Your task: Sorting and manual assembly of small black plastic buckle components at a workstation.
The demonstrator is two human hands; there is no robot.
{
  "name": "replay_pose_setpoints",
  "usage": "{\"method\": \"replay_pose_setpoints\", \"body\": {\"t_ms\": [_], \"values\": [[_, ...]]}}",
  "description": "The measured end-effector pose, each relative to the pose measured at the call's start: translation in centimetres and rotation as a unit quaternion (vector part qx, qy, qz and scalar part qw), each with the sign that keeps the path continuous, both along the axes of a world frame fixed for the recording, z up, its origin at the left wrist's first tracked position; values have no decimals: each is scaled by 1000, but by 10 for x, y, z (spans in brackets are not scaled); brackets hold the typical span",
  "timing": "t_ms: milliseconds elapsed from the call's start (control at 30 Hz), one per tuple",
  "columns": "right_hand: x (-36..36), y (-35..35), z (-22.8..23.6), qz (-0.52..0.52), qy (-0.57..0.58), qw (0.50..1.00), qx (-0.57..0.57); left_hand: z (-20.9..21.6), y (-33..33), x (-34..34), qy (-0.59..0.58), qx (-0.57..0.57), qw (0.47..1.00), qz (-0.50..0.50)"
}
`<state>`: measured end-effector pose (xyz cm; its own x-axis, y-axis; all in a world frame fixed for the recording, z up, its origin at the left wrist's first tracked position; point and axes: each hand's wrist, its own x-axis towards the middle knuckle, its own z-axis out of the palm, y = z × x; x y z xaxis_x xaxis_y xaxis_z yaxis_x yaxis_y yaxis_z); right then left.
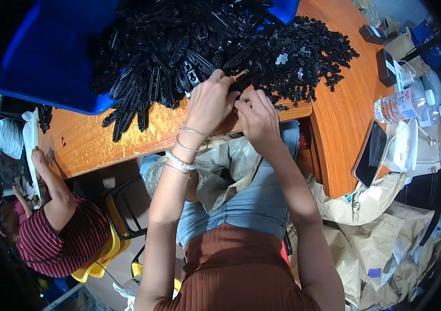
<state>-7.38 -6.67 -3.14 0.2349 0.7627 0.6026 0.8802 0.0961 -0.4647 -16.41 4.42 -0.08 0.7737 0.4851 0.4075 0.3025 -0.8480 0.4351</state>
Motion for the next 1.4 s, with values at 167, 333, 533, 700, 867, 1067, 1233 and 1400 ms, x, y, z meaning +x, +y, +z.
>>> {"method": "replay_pose_setpoints", "body": {"t_ms": [167, 333, 533, 700, 867, 1067, 1233, 1400], "values": [[-1, -2, -1, 5, 22, 1000, 0, 0, -2, 7, 33, 38, 998, 37], [-2, -10, -9, -11, 73, 997, -5, 7, -6, -14, -139, 88, 985, 62], [-12, -14, -6, -55, 169, 984, 6, -7, -24, -66, -240, -357, 897, 103], [-15, -25, -3, -25, 438, 899, -11, -19, -40, -86, -282, -524, 802, 40], [-30, -23, 26, 93, 389, 917, 13, -10, -50, -92, -245, -507, 825, 45], [-33, -22, 25, 62, 199, 978, 21, -7, -54, -97, -217, -567, 795, 17], [-35, -26, 24, 69, 109, 991, 25, -7, -57, -94, -253, -582, 772, 25], [-34, -38, 18, 155, 534, 805, -210, -14, -52, -99, -222, -449, 865, -12]]}}
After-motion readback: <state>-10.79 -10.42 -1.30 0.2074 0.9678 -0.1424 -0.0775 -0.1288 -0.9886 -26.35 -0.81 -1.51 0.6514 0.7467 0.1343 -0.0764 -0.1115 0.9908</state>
